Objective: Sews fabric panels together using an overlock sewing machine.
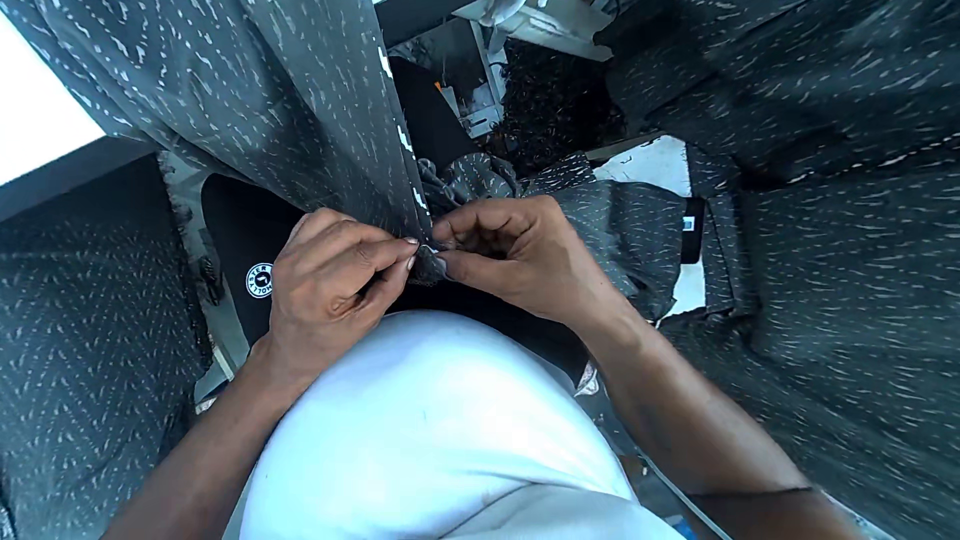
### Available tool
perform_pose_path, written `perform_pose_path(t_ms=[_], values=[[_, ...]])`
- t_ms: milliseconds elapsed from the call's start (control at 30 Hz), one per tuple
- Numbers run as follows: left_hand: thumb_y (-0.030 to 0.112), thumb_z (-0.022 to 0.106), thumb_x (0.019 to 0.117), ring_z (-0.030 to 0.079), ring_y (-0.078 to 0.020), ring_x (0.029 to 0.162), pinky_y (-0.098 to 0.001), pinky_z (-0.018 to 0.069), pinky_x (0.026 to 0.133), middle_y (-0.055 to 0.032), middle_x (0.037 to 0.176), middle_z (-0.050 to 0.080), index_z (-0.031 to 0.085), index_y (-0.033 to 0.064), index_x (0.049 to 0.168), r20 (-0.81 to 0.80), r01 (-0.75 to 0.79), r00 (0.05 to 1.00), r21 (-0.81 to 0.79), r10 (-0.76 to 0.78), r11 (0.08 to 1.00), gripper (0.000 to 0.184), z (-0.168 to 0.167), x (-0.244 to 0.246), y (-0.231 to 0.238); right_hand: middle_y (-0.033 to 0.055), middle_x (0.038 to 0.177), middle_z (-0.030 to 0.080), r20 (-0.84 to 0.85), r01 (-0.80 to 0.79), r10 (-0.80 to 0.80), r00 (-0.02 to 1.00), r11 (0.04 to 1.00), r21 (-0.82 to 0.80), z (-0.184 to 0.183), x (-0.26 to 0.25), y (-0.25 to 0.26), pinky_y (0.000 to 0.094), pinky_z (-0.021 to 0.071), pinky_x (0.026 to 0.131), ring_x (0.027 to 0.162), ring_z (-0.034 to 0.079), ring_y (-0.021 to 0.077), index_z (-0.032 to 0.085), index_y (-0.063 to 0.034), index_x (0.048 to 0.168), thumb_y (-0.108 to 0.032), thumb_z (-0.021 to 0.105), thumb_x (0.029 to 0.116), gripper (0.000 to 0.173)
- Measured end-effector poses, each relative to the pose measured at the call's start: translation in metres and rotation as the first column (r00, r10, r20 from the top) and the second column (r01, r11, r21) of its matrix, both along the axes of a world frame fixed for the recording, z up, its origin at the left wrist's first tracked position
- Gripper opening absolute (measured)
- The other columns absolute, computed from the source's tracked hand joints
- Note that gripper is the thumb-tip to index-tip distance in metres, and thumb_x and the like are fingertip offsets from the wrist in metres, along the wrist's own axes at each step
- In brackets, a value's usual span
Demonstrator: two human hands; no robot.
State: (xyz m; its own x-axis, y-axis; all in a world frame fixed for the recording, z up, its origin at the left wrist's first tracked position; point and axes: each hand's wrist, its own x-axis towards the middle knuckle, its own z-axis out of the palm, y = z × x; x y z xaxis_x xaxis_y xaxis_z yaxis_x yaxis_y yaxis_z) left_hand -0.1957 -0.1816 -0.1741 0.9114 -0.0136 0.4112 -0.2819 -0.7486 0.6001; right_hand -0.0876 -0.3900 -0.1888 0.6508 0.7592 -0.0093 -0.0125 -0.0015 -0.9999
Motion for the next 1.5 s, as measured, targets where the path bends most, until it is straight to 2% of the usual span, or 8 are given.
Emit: perform_pose_path(t_ms=[867, 967, 1033, 1167, 1233, 1333, 1400, 1500], values=[[0.008, 0.076, 0.0876, 0.066, -0.0152, 0.089, -0.0320, 0.0518, 0.082, -0.0050, 0.093, 0.075, 0.081, 0.0057, 0.096, -0.009, -0.001, 1.000, -0.016, 0.001, 1.000, 0.009, 0.008, -0.003, -0.007, -0.0005, 0.080, 0.071, 0.003, -0.047, 0.047, 0.999, 0.998, 0.040, 0.003, 0.001, -0.002, 0.0167, 0.0546, 0.055, 0.062, 0.063, 0.0013, 0.074, 0.0007, 0.104, 0.000, 0.070, 0.0883, 0.016], [0.013, 0.075, 0.0897, 0.066, -0.0142, 0.093, -0.0335, 0.0537, 0.086, -0.0013, 0.095, 0.074, 0.080, 0.0104, 0.096, -0.027, -0.017, 0.999, -0.012, 0.016, 1.000, 0.009, 0.007, -0.007, -0.008, -0.0016, 0.076, 0.069, -0.020, -0.056, 0.057, 0.998, 0.997, 0.048, 0.006, -0.004, -0.006, 0.0197, 0.0529, 0.052, 0.060, 0.061, 0.0035, 0.075, -0.0022, 0.103, -0.009, 0.066, 0.0927, 0.015], [0.018, 0.074, 0.0927, 0.067, -0.0117, 0.093, -0.0324, 0.0553, 0.086, 0.0024, 0.095, 0.075, 0.080, 0.0150, 0.098, -0.053, -0.032, 0.998, -0.043, 0.029, 0.999, 0.009, 0.003, -0.005, -0.009, -0.0023, 0.080, 0.069, -0.078, -0.085, 0.088, 0.993, 0.996, 0.041, 0.005, 0.000, -0.006, 0.0228, 0.0560, 0.060, 0.068, 0.064, 0.0053, 0.074, -0.0062, 0.103, -0.027, 0.071, 0.0960, 0.022], [0.021, 0.061, 0.1033, 0.067, -0.0090, 0.099, -0.0282, 0.0555, 0.091, 0.0027, 0.102, 0.076, 0.079, 0.0157, 0.110, -0.208, 0.045, 0.975, -0.184, -0.083, 0.982, 0.019, 0.009, 0.012, -0.003, -0.0031, 0.077, 0.067, -0.316, -0.041, 0.057, 0.947, 0.998, 0.057, -0.009, 0.013, 0.000, 0.0214, 0.0519, 0.060, 0.067, 0.061, 0.0037, 0.073, -0.0085, 0.095, -0.026, 0.079, 0.0909, 0.019], [0.021, 0.053, 0.1069, 0.068, -0.0100, 0.106, -0.0302, 0.0573, 0.093, 0.0002, 0.113, 0.075, 0.076, 0.0156, 0.120, -0.214, 0.042, 0.974, -0.136, -0.071, 0.990, 0.027, 0.031, 0.028, 0.024, -0.0065, 0.081, 0.069, -0.428, -0.075, 0.118, 0.896, 0.990, 0.117, -0.011, 0.024, -0.006, 0.0210, 0.0535, 0.065, 0.072, 0.063, 0.0015, 0.075, -0.0130, 0.096, -0.023, 0.078, 0.0907, 0.012], [0.029, 0.051, 0.1067, 0.070, -0.0105, 0.094, -0.0321, 0.0604, 0.078, -0.0010, 0.130, 0.068, 0.065, 0.0176, 0.135, -0.137, -0.249, 0.958, 0.032, 0.251, 0.968, 0.033, 0.070, 0.056, 0.090, -0.0060, 0.081, 0.067, -0.178, -0.058, 0.050, 0.983, 0.997, -0.045, -0.022, 0.034, -0.003, 0.0193, 0.0522, 0.064, 0.072, 0.061, -0.0009, 0.074, -0.0110, 0.089, -0.021, 0.068, 0.0956, 0.013], [0.039, 0.055, 0.1002, 0.069, -0.0181, 0.089, -0.0401, 0.0580, 0.069, -0.0083, 0.149, 0.055, 0.046, 0.0153, 0.153, -0.189, -0.350, 0.902, 0.202, 0.387, 0.915, 0.058, 0.076, 0.073, 0.131, -0.0013, 0.081, 0.066, 0.030, -0.040, 0.045, 0.999, 0.987, -0.157, -0.034, 0.041, 0.004, 0.0230, 0.0515, 0.067, 0.075, 0.061, 0.0026, 0.072, -0.0082, 0.084, -0.023, 0.063, 0.0970, 0.022], [0.058, 0.058, 0.0953, 0.067, -0.0325, 0.100, -0.0579, 0.0564, 0.082, -0.0179, 0.149, 0.051, 0.034, 0.0095, 0.160, -0.288, -0.309, 0.857, 0.375, 0.427, 0.874, 0.084, 0.057, 0.088, 0.154, -0.0021, 0.084, 0.066, -0.031, -0.247, 0.249, 0.968, 0.967, 0.056, -0.036, 0.053, 0.000, 0.0217, 0.0516, 0.068, 0.078, 0.061, 0.0020, 0.069, -0.0081, 0.080, -0.026, 0.065, 0.0984, 0.026]])
